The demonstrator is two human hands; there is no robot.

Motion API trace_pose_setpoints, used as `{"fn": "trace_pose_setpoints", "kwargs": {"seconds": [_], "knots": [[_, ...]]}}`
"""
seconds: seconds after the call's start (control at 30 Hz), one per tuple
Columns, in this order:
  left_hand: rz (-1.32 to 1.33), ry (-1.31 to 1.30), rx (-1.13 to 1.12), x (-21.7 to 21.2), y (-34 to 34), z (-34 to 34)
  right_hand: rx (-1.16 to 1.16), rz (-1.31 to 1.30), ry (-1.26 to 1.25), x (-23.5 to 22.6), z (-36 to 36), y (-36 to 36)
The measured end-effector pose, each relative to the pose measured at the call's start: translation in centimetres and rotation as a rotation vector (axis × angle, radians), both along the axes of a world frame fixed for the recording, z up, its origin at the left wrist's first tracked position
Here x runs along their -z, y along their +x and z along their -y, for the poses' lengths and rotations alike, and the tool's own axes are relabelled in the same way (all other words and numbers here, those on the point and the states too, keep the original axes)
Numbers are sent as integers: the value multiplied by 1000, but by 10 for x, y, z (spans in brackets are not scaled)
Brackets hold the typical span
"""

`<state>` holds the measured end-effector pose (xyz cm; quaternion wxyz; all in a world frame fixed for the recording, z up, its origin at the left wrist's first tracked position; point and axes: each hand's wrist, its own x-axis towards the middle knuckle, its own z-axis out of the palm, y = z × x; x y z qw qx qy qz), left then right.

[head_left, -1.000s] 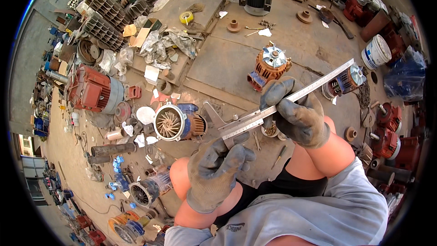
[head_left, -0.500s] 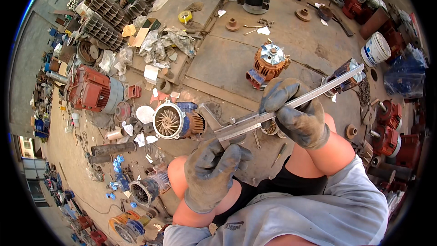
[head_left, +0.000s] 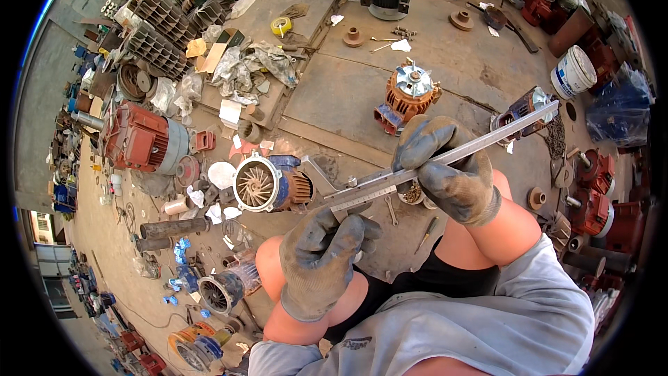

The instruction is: The person measures a fan housing with a caliper, then picks up a blue electric motor and removes its end cap. They proceed to insert and tighten screws into the motor casing using a screwdriver, then remove the fan housing from the motor shaft.

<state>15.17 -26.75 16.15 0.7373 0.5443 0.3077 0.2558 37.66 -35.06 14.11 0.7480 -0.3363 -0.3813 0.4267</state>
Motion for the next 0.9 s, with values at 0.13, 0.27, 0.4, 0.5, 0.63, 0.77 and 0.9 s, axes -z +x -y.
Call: {"fn": "trace_pose_setpoints", "kwargs": {"seconds": [0.13, 0.27, 0.4, 0.5, 0.63, 0.77, 0.9], "knots": [[13, -57, 18, 1, -3, 1, 11, 40, 14, 1, 1, 2], [28, -38, 35, 2, -3, 2, 20, 30, 29, 1, 2, 2], [48, -96, 32, -3, 0, -2, 29, 52, 9, -1, -1, 1], [220, -77, -34, 9, 7, 0, 65, 167, 23, 3, 0, -2], [246, -143, -44, 20, 3, -5, 147, 414, 38, 12, -2, -6], [147, -55, -39, 28, 0, -11, 119, 352, -44, 8, 1, -10], [172, 313, -139, 17, -10, -46, 238, 134, -34, 13, -1, 14]]}}
